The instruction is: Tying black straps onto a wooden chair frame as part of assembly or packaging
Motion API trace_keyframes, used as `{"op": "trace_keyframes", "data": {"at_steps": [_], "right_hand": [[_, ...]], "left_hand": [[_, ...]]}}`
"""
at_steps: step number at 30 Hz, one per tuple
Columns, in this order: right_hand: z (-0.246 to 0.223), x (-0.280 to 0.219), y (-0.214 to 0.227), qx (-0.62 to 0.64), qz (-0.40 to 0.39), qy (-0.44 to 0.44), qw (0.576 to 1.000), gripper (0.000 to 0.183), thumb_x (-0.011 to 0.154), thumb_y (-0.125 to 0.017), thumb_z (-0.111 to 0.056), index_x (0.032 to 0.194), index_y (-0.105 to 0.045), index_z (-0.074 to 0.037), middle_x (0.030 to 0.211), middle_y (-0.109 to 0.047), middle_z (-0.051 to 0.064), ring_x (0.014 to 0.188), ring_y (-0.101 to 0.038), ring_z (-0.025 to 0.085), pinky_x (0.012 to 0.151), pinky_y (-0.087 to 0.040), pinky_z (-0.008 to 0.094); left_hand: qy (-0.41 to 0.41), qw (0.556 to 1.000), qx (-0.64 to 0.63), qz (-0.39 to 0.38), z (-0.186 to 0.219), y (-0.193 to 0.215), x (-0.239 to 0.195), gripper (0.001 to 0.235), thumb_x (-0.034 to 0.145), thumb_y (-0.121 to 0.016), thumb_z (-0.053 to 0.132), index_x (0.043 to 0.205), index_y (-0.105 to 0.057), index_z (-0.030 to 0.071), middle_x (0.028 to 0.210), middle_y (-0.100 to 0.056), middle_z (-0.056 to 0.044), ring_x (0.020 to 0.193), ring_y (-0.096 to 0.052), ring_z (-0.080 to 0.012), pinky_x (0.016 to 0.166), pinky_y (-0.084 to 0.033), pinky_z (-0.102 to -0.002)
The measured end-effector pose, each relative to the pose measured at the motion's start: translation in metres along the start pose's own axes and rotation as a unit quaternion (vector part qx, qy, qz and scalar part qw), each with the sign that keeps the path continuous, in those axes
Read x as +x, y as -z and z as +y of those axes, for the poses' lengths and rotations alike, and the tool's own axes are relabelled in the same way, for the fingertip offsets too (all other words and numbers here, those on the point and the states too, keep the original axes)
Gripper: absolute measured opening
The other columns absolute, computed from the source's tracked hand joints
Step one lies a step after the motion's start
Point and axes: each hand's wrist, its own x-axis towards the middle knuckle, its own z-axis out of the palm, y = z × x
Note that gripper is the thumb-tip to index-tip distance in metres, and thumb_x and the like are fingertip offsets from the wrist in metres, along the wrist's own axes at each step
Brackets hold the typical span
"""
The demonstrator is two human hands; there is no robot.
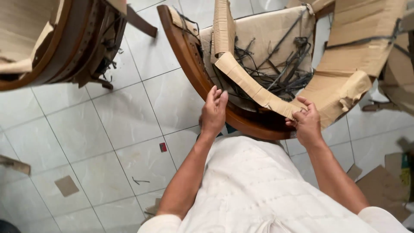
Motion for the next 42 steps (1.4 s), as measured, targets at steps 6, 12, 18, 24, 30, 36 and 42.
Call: {"op": "trace_keyframes", "data": {"at_steps": [6,12,18,24,30,36,42], "right_hand": [[0.009,-0.040,0.014,0.074,0.046,0.052,0.995,0.055,0.093,-0.051,0.006,0.145,-0.045,-0.011,0.107,-0.064,0.016,0.061,-0.069,0.020,0.048,-0.063,0.024],[0.029,-0.094,0.016,0.104,0.126,0.066,0.984,0.053,0.093,-0.051,0.006,0.143,-0.049,-0.011,0.098,-0.061,0.012,0.058,-0.066,0.019,0.046,-0.059,0.023],[0.045,-0.107,0.022,0.021,0.138,0.054,0.989,0.059,0.092,-0.057,0.004,0.146,-0.040,-0.010,0.095,-0.060,0.012,0.067,-0.068,0.023,0.051,-0.059,0.028],[0.062,-0.098,0.041,-0.058,0.177,0.049,0.981,0.042,0.097,-0.064,0.002,0.133,-0.043,-0.007,0.087,-0.059,0.010,0.066,-0.064,0.019,0.055,-0.055,0.028],[0.053,-0.100,0.054,-0.250,0.223,0.020,0.942,0.045,0.091,-0.073,-0.009,0.129,-0.049,-0.006,0.102,-0.069,0.015,0.089,-0.070,0.030,0.068,-0.059,0.039],[-0.030,-0.059,-0.013,-0.374,0.230,0.313,0.842,0.044,0.087,-0.079,-0.003,0.129,-0.064,-0.002,0.105,-0.067,0.015,0.100,-0.068,0.032,0.080,-0.061,0.036],[-0.042,0.041,-0.068,-0.580,-0.057,-0.068,0.810,0.080,0.101,-0.035,-0.076,0.156,-0.042,-0.018,0.134,-0.065,0.029,0.129,-0.058,0.048,0.106,-0.042,0.065]], "left_hand": [[0.270,0.885,-0.367,-0.094,0.004,-0.020,0.069,0.107,0.091,-0.067,0.056,0.161,-0.015,-0.005,0.159,-0.028,-0.037,0.145,-0.031,-0.0573,0.114,-0.030,-0.070],[0.177,0.914,-0.349,-0.109,-0.122,-0.059,0.176,0.041,0.099,-0.069,0.025,0.131,-0.061,0.000,0.126,-0.067,-0.025,0.113,-0.068,-0.0454,0.092,-0.056,-0.067],[0.037,0.988,-0.083,-0.123,-0.065,-0.024,0.138,0.026,0.085,-0.079,0.018,0.109,-0.077,0.009,0.085,-0.075,-0.010,0.073,-0.071,-0.0168,0.062,-0.063,-0.036],[0.042,0.980,0.100,-0.166,-0.056,0.040,0.055,0.021,0.091,-0.078,0.021,0.106,-0.069,0.009,0.082,-0.068,-0.002,0.074,-0.063,-0.0127,0.065,-0.054,-0.032],[0.090,0.979,0.122,-0.134,-0.116,0.049,0.012,0.021,0.093,-0.072,0.019,0.106,-0.068,0.003,0.081,-0.069,-0.010,0.073,-0.064,-0.0170,0.060,-0.055,-0.033],[0.061,0.982,0.151,-0.093,-0.110,0.034,0.004,0.013,0.093,-0.073,0.020,0.101,-0.069,0.011,0.081,-0.071,-0.005,0.077,-0.067,-0.0152,0.066,-0.055,-0.033],[0.068,0.984,0.149,-0.076,-0.115,0.031,0.000,0.011,0.095,-0.071,0.020,0.102,-0.070,0.011,0.084,-0.073,-0.006,0.080,-0.067,-0.0185,0.070,-0.055,-0.036]]}}
